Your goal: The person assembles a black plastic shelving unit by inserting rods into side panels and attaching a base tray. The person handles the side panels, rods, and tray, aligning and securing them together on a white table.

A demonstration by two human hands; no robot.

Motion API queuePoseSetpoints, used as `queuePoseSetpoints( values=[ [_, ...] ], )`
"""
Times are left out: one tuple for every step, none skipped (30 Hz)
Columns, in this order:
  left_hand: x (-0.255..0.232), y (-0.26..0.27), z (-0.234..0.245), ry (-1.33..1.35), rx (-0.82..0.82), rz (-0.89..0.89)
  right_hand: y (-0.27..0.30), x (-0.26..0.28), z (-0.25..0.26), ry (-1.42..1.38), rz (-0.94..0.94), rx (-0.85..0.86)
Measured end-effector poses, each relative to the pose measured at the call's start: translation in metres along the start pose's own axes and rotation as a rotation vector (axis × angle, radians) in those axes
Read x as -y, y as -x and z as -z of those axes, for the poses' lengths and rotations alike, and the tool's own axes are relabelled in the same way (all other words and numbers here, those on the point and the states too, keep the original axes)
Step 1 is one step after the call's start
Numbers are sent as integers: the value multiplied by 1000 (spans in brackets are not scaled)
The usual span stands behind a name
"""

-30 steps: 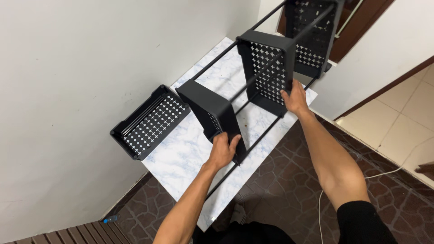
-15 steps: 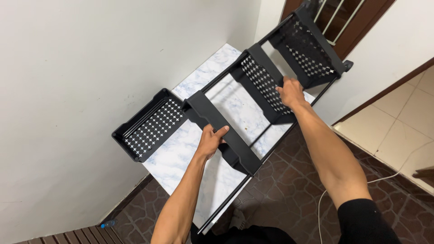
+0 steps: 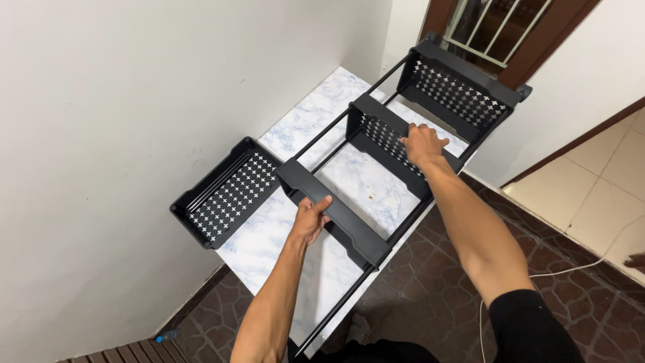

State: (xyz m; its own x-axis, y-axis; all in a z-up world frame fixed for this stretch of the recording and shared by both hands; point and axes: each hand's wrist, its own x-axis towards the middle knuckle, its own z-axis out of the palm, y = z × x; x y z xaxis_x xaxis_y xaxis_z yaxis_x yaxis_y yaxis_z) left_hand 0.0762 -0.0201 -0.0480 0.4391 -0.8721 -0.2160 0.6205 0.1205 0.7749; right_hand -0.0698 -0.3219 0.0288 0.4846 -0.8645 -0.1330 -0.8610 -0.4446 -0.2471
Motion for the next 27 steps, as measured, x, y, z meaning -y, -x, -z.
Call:
queuePoseSetpoints(
  values=[
    [1,-3,3,16,4,4,-3,0,-3,2,18,-20],
    [2,-4,5,32,8,9,-5,0,-7,4,36,-41],
    [1,-5,8,47,9,12,-7,0,-12,4,58,-59],
    [-1,-6,9,43,5,15,-12,-1,-17,-5,59,-63],
    [-1,-7,10,39,1,21,-16,-4,-23,-14,58,-64],
    [-2,-7,10,36,-2,27,-20,-9,-29,-22,57,-66],
    [-3,-8,9,29,-18,36,-25,-14,-35,-47,77,-87],
    [-5,-10,9,23,-33,46,-29,-18,-41,-71,97,-109],
    [-8,-10,9,16,-49,58,-31,-22,-48,-96,115,-128],
    [-10,-9,9,16,-73,58,-32,-23,-56,-145,154,-177],
    [-10,-10,7,19,-94,60,-31,-25,-62,-191,190,-229],
    [-10,-9,5,22,-115,62,-29,-28,-64,-237,226,-280],
    [-11,-11,3,27,-122,50,-26,-29,-65,-245,216,-303],
    [-11,-12,1,31,-128,38,-20,-25,-68,-254,207,-326],
    [-9,-8,1,38,-140,30,-8,-21,-71,-261,197,-341],
    [-7,-5,1,43,-147,37,6,-18,-72,-238,152,-339],
    [-9,-6,0,48,-152,36,18,-13,-69,-215,111,-343],
    [-10,-6,-2,53,-156,36,32,-9,-65,-193,71,-347],
    [-12,-6,-4,56,-155,36,46,-5,-61,-199,37,-353],
    [-14,-7,-5,59,-155,35,61,-2,-58,-205,2,-360],
    [-13,-4,-6,62,-155,39,76,-2,-56,-211,-34,-363],
    [-13,-3,-7,57,-154,42,88,-2,-55,-228,-34,-410],
    [-14,-3,-6,50,-151,49,100,-3,-57,-246,-38,-457],
    [-14,-2,-6,42,-149,56,110,-5,-59,-263,-43,-503],
    [-14,-1,-6,57,-141,60,120,-7,-63,-300,-82,-507],
    [-15,-1,-5,73,-134,64,129,-10,-69,-337,-122,-510],
    [-14,-2,-5,91,-123,66,136,-14,-74,-371,-161,-519]
  ],
)
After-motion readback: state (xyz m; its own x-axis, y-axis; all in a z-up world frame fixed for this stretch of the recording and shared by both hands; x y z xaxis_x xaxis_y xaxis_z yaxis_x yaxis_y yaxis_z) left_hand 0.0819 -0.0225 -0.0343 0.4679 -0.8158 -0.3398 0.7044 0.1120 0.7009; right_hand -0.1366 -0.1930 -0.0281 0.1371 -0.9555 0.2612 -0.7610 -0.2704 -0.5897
